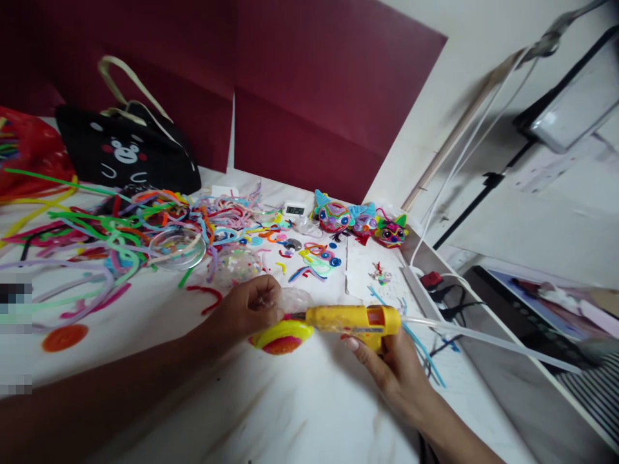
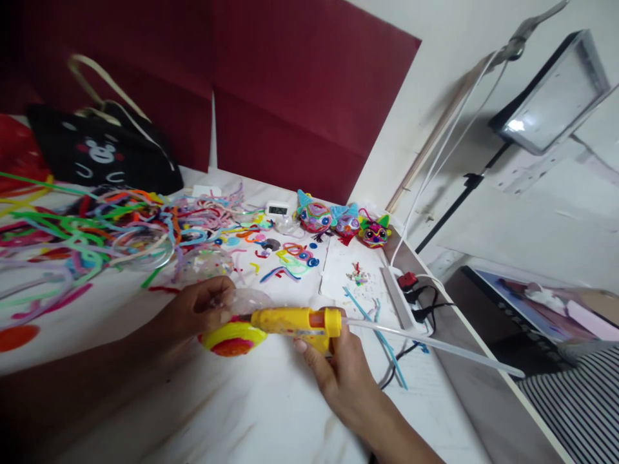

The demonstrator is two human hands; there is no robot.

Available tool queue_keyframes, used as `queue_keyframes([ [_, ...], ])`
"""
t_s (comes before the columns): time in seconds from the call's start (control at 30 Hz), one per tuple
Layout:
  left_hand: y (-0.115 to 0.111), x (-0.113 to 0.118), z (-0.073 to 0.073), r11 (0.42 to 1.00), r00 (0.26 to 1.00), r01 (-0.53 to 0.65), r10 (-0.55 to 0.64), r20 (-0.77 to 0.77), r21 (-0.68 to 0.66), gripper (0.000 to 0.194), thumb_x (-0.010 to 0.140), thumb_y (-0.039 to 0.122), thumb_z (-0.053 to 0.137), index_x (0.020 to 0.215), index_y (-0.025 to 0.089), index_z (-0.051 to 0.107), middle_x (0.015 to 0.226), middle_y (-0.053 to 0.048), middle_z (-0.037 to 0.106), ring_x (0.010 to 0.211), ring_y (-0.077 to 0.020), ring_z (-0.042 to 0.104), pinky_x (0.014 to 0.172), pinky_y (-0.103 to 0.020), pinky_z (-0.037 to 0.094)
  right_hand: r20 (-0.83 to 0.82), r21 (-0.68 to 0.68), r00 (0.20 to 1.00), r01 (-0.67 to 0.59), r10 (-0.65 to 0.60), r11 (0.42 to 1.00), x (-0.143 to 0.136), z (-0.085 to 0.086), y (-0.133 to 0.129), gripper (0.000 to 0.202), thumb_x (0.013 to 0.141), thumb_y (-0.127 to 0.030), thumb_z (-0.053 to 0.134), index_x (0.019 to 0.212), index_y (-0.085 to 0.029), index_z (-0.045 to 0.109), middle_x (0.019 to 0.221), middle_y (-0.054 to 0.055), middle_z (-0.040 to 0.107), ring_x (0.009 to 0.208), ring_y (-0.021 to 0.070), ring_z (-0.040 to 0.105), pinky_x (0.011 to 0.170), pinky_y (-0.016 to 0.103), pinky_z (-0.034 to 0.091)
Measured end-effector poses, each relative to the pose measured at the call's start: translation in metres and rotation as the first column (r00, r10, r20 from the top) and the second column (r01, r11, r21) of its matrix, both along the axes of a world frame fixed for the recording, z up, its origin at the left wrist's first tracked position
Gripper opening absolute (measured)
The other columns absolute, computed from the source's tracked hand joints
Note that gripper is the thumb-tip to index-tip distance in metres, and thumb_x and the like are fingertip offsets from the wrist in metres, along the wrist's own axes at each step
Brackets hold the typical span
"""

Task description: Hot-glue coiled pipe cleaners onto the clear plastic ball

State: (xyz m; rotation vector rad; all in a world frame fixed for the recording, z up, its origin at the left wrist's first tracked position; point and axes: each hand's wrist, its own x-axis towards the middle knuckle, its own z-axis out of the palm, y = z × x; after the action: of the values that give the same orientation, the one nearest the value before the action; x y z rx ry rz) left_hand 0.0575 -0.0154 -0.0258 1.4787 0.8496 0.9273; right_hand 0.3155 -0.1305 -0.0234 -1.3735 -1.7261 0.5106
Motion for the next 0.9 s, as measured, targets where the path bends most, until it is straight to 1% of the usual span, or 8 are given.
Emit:
queue_keyframes([
  [0.1, -0.005, 0.001, 0.005, 1.000, 1.000, -0.016, 0.016, 0.010, -0.024, 0.025, 0.059, 0.035, 0.066, 0.065, 0.022, 0.047, 0.059, 0.007, 0.039, 0.054, -0.0088, 0.034, 0.047, -0.020, 0.025, 0.031, -0.009, 0.999, 0.023, -0.022, 1.000, 0.000, 0.000, -0.001, 0.023, 0.100, -0.038, 0.062, 0.115, -0.022, 0.054, 0.089, 0.003, 0.069, 0.071, 0.0185, 0.063, 0.061, 0.027, 0.051],
  [0.23, -0.010, 0.001, 0.012, 0.998, 1.000, 0.000, 0.001, 0.008, -0.069, 0.025, 0.064, 0.033, 0.069, 0.071, 0.021, 0.048, 0.062, 0.007, 0.042, 0.057, -0.0091, 0.036, 0.049, -0.020, 0.028, 0.032, 0.005, 0.999, -0.001, 0.001, 1.000, 0.000, 0.002, -0.001, 0.019, 0.100, -0.035, 0.061, 0.113, -0.023, 0.053, 0.086, 0.002, 0.068, 0.065, 0.0163, 0.059, 0.058, 0.026, 0.049],
  [0.37, -0.005, 0.001, 0.008, 0.999, 1.000, 0.008, -0.008, 0.009, -0.042, 0.028, 0.059, 0.036, 0.070, 0.066, 0.021, 0.047, 0.059, 0.007, 0.042, 0.055, -0.0094, 0.036, 0.048, -0.021, 0.026, 0.020, 0.014, 1.000, -0.012, 0.012, 1.000, 0.000, 0.002, -0.002, 0.018, 0.101, -0.033, 0.061, 0.113, -0.024, 0.050, 0.082, 0.001, 0.068, 0.062, 0.0161, 0.059, 0.057, 0.026, 0.049],
  [0.47, -0.004, 0.001, 0.006, 0.999, 1.000, 0.001, -0.001, 0.007, -0.037, 0.029, 0.059, 0.037, 0.070, 0.066, 0.021, 0.048, 0.060, 0.007, 0.040, 0.055, -0.0096, 0.034, 0.048, -0.021, 0.024, 0.031, 0.032, 0.999, -0.015, 0.014, 0.999, 0.001, 0.002, -0.002, 0.017, 0.101, -0.034, 0.062, 0.111, -0.024, 0.052, 0.085, 0.002, 0.069, 0.064, 0.0166, 0.061, 0.058, 0.027, 0.050],
  [0.57, -0.009, 0.000, 0.011, 0.998, 1.000, -0.001, 0.001, 0.000, -0.059, 0.027, 0.062, 0.035, 0.071, 0.070, 0.021, 0.048, 0.063, 0.007, 0.039, 0.058, -0.0099, 0.033, 0.050, -0.021, 0.025, 0.030, 0.045, 1.000, -0.012, 0.011, 0.999, 0.002, 0.001, -0.002, 0.015, 0.101, -0.033, 0.062, 0.109, -0.024, 0.053, 0.088, 0.002, 0.068, 0.063, 0.0162, 0.060, 0.055, 0.026, 0.048],
  [0.7, -0.014, 0.000, 0.017, 0.997, 1.000, -0.001, 0.000, -0.021, -0.076, 0.028, 0.063, 0.034, 0.070, 0.071, 0.021, 0.048, 0.063, 0.006, 0.039, 0.059, -0.0101, 0.033, 0.052, -0.022, 0.025, 0.037, 0.037, 0.999, -0.008, 0.006, 0.999, 0.001, 0.002, -0.003, 0.015, 0.100, -0.033, 0.062, 0.108, -0.024, 0.053, 0.084, 0.002, 0.068, 0.061, 0.0159, 0.058, 0.053, 0.026, 0.045],
  [0.8, -0.014, 0.000, 0.018, 0.997, 1.000, -0.007, 0.005, -0.029, -0.073, 0.027, 0.063, 0.036, 0.069, 0.071, 0.021, 0.048, 0.063, 0.007, 0.039, 0.059, -0.0100, 0.032, 0.053, -0.022, 0.024, 0.057, 0.063, 0.998, 0.011, -0.015, 0.998, 0.001, 0.003, -0.003, 0.013, 0.099, -0.031, 0.063, 0.102, -0.024, 0.053, 0.081, 0.001, 0.067, 0.059, 0.0150, 0.055, 0.052, 0.025, 0.045],
  [0.9, -0.013, -0.001, 0.017, 0.997, 1.000, -0.008, 0.006, -0.021, -0.079, 0.027, 0.063, 0.035, 0.069, 0.072, 0.021, 0.048, 0.063, 0.007, 0.039, 0.059, -0.0100, 0.032, 0.052, -0.022, 0.023, 0.067, 0.076, 0.997, 0.025, -0.030, 0.997, 0.001, 0.003, -0.003, 0.013, 0.099, -0.031, 0.063, 0.101, -0.024, 0.052, 0.080, 0.000, 0.066, 0.058, 0.0145, 0.055, 0.052, 0.025, 0.045],
])
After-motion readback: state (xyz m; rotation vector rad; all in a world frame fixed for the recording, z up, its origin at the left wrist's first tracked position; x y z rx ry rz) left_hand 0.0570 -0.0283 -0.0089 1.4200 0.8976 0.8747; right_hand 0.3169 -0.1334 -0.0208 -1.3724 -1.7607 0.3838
